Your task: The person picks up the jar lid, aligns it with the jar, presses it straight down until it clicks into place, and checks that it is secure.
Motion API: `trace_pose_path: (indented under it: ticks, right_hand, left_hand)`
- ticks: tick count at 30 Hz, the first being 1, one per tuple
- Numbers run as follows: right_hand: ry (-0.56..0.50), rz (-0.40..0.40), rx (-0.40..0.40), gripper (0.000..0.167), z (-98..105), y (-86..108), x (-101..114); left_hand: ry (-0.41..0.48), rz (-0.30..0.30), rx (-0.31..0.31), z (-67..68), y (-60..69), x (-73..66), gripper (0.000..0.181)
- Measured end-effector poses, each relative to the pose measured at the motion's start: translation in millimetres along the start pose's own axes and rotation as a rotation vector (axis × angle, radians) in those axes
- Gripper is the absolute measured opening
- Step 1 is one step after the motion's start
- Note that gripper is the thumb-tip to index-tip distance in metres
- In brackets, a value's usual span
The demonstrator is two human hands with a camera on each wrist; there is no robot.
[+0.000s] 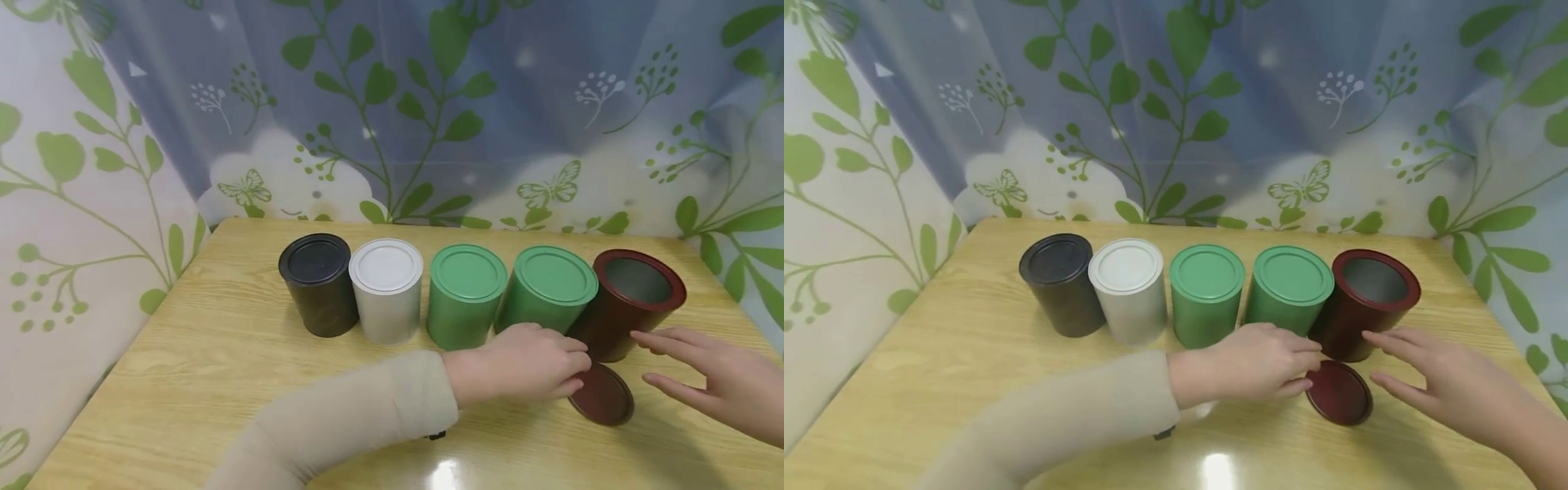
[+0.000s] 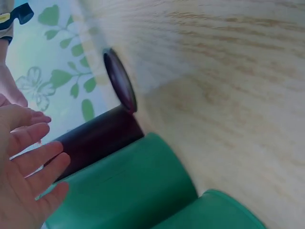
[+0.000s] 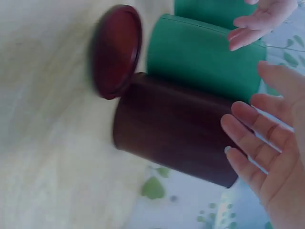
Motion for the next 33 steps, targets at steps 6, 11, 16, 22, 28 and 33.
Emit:
trace_pose_path:
  ticks: [6,11,16,22,28,33]
  right_hand:
    - [-0.036,-0.062,0.175,0.057,-38.8,9.9,-9.1]
    - [-0.128,-0.093,0.331,0.062,-72.6,15.7,-14.5]
    - [-0.145,-0.093,0.352,0.069,-90.2,19.1,-15.9]
    - [-0.128,-0.079,0.335,0.071,-98.8,22.2,-16.1]
    - [-0.118,-0.041,0.285,0.068,-99.7,23.3,-16.3]
    - [-0.108,0.002,0.225,0.068,-98.5,21.6,-12.6]
  left_hand:
    - [0.076,0.078,0.136,-24.8,-18.3,-0.3,0.034]
    - [0.167,0.174,0.25,-45.9,-33.8,-0.9,0.044]
    - [0.178,0.22,0.292,-59.5,-47.7,-7.7,0.048]
    - [0.12,0.219,0.303,-65.1,-61.9,-19.5,0.049]
    - [0.154,0.185,0.332,-66.6,-69.2,-28.5,0.047]
    - [0.137,0.167,0.34,-64.7,-69.5,-32.6,0.042]
Point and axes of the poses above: each hand's wrist, its own y-axis away from the middle knuckle, its own z-axis out of the back of the hand, x = y × z, the point moved 8 cm from there along -y, towards the middle knuckle, and after that the axes turned 12 degrees about x, right-handed, at the moved point
